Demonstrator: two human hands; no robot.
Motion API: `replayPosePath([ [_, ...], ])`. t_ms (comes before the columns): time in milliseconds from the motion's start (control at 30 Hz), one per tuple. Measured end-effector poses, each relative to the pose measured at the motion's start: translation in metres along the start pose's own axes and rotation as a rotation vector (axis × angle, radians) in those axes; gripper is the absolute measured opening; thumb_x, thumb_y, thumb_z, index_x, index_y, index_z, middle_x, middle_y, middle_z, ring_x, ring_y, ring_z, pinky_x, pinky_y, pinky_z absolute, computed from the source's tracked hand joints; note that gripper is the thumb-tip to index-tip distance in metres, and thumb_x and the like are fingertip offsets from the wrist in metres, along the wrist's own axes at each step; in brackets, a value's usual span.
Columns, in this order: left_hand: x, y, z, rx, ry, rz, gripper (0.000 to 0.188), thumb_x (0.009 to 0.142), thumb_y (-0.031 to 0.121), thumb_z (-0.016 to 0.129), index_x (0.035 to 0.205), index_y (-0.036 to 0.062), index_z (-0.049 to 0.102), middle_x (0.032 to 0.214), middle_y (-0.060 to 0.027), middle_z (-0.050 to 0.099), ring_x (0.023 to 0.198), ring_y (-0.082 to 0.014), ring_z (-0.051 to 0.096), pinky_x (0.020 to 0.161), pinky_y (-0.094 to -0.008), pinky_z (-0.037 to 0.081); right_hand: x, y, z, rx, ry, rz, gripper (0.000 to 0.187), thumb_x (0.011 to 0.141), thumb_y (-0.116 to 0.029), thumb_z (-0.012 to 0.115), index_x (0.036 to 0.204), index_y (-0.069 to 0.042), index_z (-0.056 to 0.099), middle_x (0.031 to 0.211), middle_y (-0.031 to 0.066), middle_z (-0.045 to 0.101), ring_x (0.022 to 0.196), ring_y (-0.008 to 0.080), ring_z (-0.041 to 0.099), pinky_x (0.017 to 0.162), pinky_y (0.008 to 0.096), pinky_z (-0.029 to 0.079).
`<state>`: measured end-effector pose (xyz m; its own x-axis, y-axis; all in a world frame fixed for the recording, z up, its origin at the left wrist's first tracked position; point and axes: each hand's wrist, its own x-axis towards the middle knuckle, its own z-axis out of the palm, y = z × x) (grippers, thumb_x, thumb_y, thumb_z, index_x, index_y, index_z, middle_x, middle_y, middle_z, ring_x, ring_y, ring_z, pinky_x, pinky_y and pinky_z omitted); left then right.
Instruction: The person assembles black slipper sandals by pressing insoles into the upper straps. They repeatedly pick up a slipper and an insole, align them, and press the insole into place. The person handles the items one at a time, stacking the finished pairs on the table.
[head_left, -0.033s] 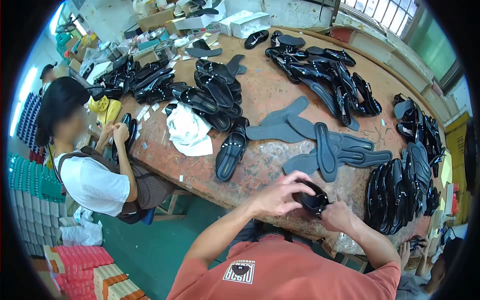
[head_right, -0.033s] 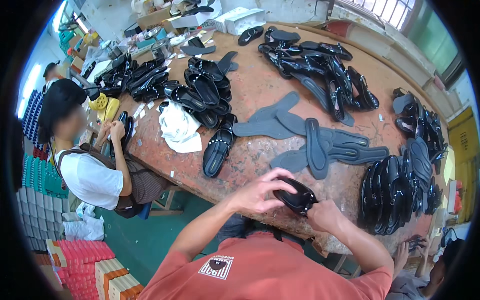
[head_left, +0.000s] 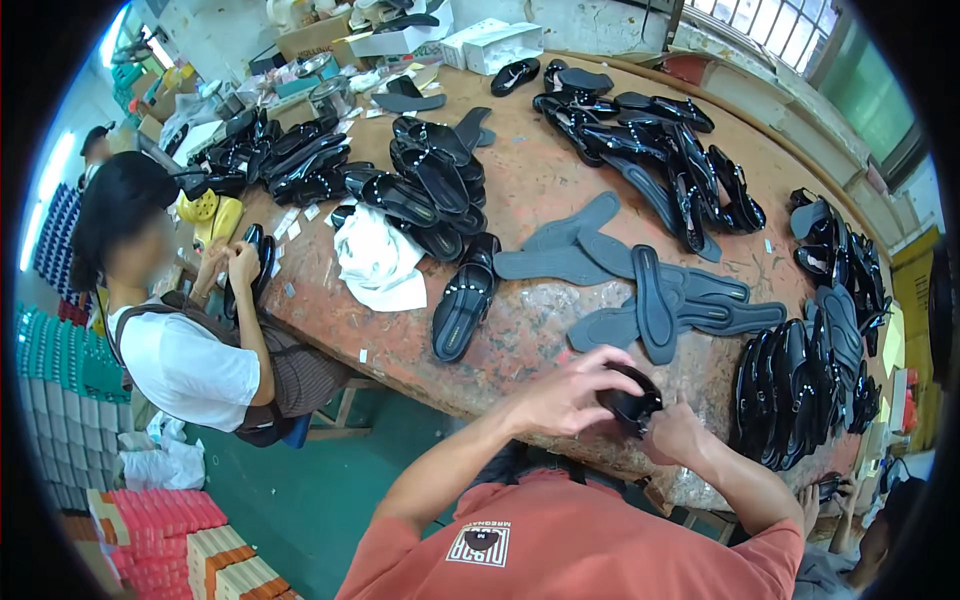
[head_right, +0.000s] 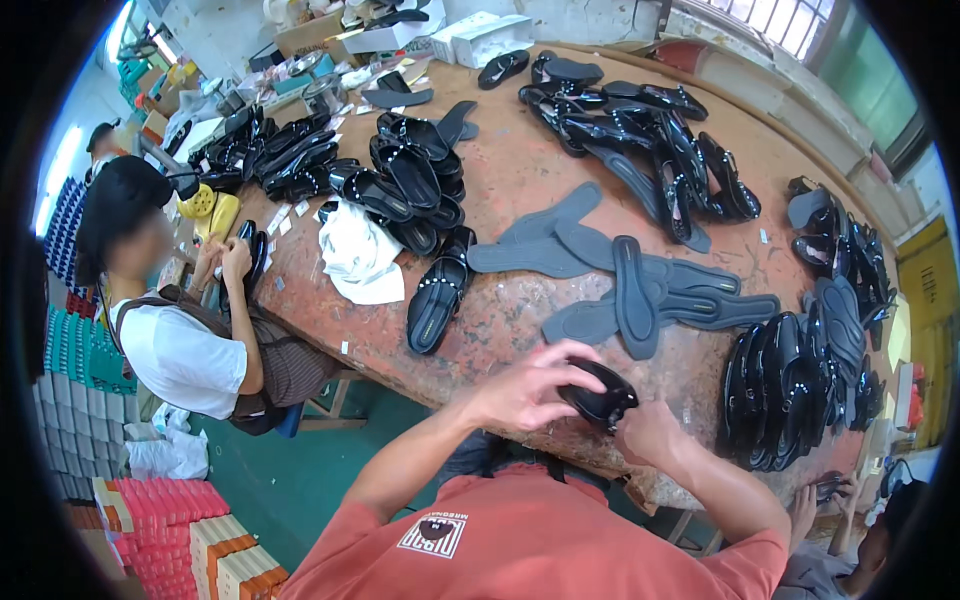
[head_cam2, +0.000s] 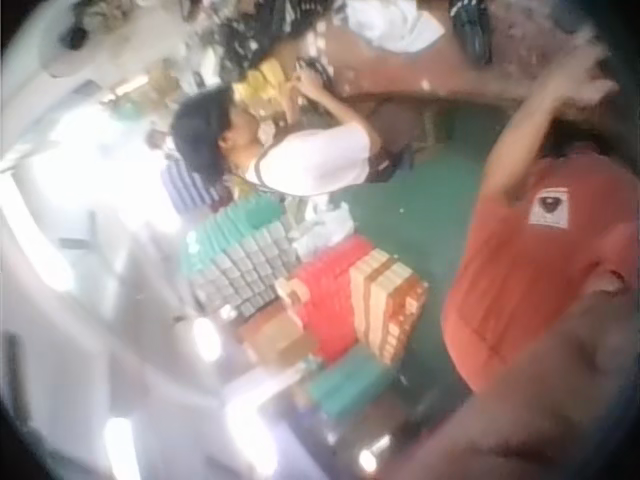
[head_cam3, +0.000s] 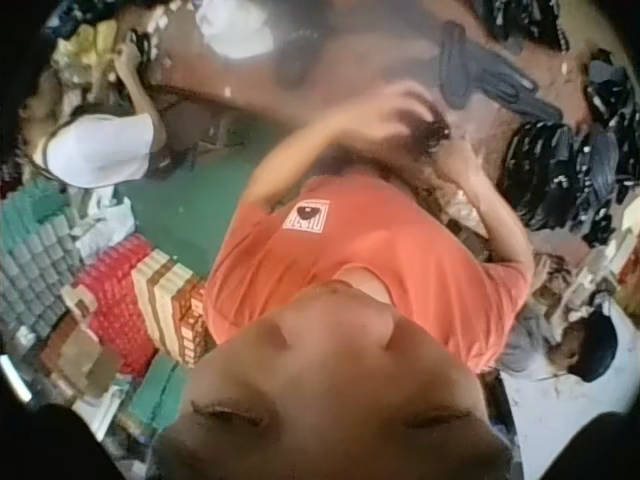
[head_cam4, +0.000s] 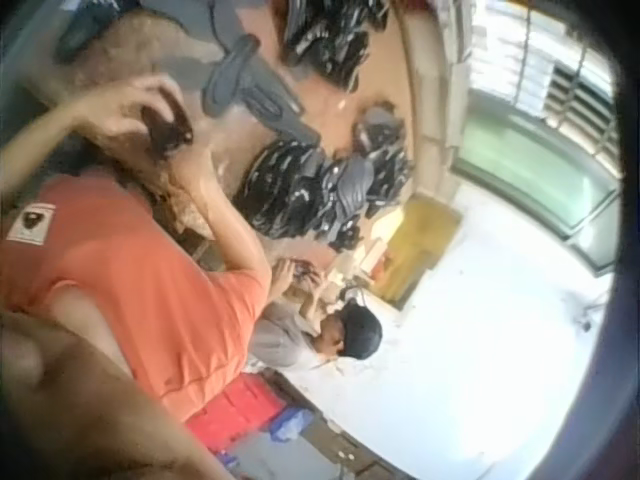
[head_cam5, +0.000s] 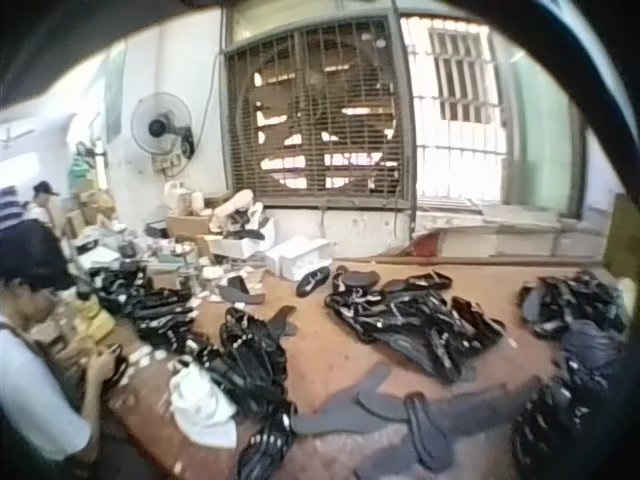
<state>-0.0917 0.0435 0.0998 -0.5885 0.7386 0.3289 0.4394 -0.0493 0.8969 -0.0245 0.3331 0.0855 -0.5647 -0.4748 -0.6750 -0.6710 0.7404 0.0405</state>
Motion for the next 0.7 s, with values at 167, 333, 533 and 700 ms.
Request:
replayPosePath([
  [167,0.005,0.012,0.006,0.065,0.038,0.144,0.029,0.087,0.003,0.082,0.112,0.0091,0.067,0.149,-0.0159,0.056,0.134,-0.0377,0.061,0.11,-0.0439,0.05,-0.002,0.005,-0.038,-0.046,-0.066,-0.095,0.063,0.089,-0.039,0.075,0.148,-0.022,0.062,0.155,0.0054,0.061,0.14,0.0362,0.06,0.123,0.0683,0.036],
  [333,-0.148,-0.004,-0.064,0.175,0.744,-0.067,0.031,0.081,0.009,0.091,0.095,0.0094,0.064,0.145,-0.0188,0.059,0.122,-0.0308,0.066,0.107,-0.0438,0.052,0.033,0.047,-0.125,0.276,0.811,-0.438,0.05,0.087,-0.017,0.078,0.136,-0.011,0.068,0.146,0.0123,0.065,0.128,0.0395,0.066,0.115,0.0587,0.048],
  [533,-0.194,-0.041,-0.075,0.542,1.401,-0.431,0.046,0.096,0.009,0.076,0.138,-0.0024,0.06,0.17,-0.0265,0.027,0.141,-0.0372,0.052,0.107,-0.043,0.052,0.307,0.14,-0.236,0.892,1.078,0.026,0.05,0.103,-0.038,0.07,0.132,0.003,0.071,0.131,0.0255,0.071,0.122,0.0428,0.068,0.103,0.0487,0.054],
  [700,-0.181,-0.088,-0.066,1.122,1.115,-0.854,0.038,0.092,0.014,0.078,0.127,0.0031,0.071,0.159,-0.0273,0.048,0.134,-0.0499,0.05,0.113,-0.0595,0.039,0.494,0.139,-0.37,0.804,0.787,0.45,0.09,0.085,-0.069,0.079,0.138,0.002,0.068,0.144,0.0257,0.066,0.131,0.0452,0.064,0.116,0.0511,0.048],
])
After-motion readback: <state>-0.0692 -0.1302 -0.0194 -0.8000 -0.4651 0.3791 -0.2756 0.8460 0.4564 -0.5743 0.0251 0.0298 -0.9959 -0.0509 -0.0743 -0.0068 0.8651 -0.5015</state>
